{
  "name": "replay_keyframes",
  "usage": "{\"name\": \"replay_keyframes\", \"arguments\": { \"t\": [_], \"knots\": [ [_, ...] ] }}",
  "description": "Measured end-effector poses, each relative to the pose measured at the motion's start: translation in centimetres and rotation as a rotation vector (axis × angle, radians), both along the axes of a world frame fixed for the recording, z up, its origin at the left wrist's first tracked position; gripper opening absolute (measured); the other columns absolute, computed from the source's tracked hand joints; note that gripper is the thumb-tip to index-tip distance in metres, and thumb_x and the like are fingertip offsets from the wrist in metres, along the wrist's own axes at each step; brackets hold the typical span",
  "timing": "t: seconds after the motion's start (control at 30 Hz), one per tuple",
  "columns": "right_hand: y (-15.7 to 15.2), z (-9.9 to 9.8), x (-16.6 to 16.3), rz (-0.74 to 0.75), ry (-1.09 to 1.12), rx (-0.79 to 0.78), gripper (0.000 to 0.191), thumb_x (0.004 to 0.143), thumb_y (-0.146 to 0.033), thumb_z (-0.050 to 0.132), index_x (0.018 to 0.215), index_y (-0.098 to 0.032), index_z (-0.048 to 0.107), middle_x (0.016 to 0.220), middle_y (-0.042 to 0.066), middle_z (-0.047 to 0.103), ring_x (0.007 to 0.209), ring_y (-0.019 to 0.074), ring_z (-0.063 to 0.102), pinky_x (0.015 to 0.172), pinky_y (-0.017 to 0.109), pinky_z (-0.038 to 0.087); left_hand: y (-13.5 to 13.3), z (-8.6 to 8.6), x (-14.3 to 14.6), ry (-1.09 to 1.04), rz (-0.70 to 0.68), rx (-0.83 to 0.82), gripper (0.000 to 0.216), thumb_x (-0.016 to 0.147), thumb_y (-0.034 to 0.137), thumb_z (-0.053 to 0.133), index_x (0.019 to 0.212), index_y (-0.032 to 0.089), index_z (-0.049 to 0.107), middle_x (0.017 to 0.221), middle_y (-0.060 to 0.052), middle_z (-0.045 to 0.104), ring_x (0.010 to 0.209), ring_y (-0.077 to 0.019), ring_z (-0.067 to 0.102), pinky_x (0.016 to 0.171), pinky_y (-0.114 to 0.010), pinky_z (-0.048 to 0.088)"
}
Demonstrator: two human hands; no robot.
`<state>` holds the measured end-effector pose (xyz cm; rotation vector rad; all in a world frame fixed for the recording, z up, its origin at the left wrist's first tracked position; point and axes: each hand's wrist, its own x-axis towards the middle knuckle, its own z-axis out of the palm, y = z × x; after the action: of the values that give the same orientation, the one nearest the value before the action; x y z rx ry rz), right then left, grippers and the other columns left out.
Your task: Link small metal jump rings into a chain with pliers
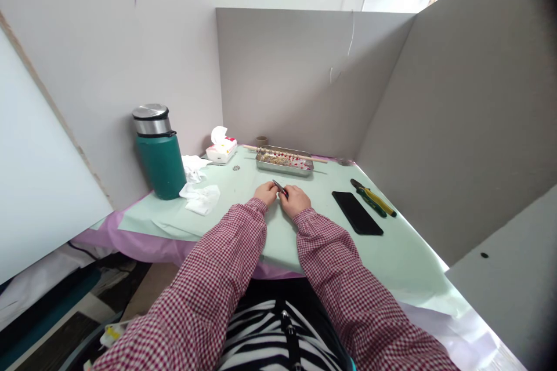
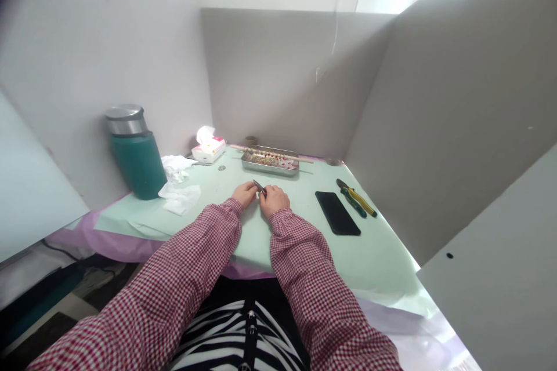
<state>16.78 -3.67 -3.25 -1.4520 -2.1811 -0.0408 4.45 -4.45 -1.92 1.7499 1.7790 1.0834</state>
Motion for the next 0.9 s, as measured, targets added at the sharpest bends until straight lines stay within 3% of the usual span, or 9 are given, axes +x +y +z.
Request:
{"name": "replay_keyframes", "arguments": {
  "t": [0.9],
  "knots": [
    [-0.13, 0.03, 0.07, 0.011, -0.01, -0.017, 0.022, 0.082, -0.033, 0.042, 0.094, -0.02, 0.055, 0.094, 0.006, 0.057, 0.089, 0.0175, 0.049, 0.073, 0.027, 0.033, -0.27, 0.23, 0.0, 0.031, -0.013, -0.01, 0.027, 0.077, 0.02, 0.037, 0.079, 0.014, 0.063, 0.067, -0.003, 0.061, 0.068, -0.014, 0.054, 0.069, -0.026, 0.042]
  ]
}}
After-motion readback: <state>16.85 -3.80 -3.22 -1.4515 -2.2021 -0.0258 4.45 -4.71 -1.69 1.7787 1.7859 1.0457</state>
